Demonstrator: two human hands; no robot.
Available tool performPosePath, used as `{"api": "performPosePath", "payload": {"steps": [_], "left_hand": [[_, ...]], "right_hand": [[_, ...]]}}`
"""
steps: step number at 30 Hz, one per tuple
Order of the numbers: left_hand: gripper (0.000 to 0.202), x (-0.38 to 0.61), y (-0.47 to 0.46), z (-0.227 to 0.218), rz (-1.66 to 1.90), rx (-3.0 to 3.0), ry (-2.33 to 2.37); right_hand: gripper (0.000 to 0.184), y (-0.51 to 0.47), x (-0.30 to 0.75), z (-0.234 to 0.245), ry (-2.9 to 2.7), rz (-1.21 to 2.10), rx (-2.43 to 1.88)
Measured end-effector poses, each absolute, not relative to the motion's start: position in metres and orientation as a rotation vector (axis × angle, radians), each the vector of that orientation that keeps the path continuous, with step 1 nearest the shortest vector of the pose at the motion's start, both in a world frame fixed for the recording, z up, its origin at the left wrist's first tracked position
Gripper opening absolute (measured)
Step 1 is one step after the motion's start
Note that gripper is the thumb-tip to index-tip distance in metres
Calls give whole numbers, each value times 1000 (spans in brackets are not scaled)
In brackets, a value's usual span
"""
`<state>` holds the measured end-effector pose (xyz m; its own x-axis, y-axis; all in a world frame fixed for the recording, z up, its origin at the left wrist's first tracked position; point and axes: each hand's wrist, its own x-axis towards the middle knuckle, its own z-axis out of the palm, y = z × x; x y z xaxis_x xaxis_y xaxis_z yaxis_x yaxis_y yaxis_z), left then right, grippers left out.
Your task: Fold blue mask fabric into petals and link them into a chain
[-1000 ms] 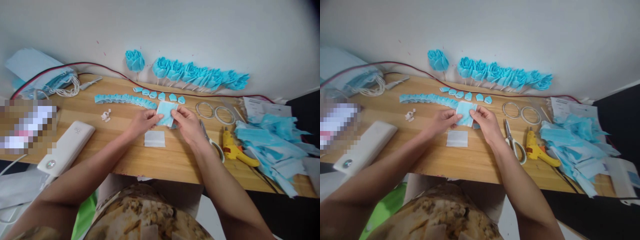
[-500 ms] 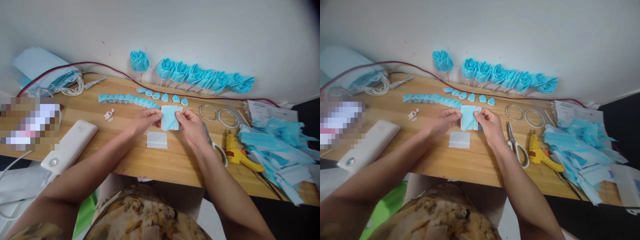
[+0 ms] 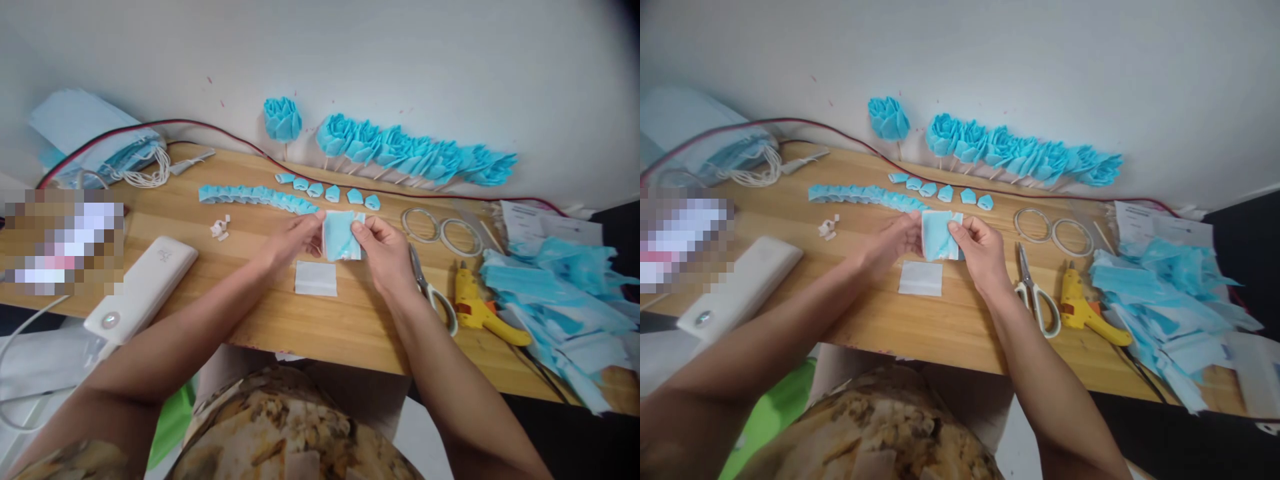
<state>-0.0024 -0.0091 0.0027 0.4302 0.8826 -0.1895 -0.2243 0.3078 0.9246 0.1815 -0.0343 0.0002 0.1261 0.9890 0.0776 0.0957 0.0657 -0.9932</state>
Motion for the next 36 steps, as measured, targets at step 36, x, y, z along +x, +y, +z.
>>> {"api": "performPosePath", "payload": {"steps": [36], "left_hand": [[19, -1, -15, 9, 847, 1278, 1024]], "right_hand": [[9, -44, 179, 0, -2061, -143, -1380]]}}
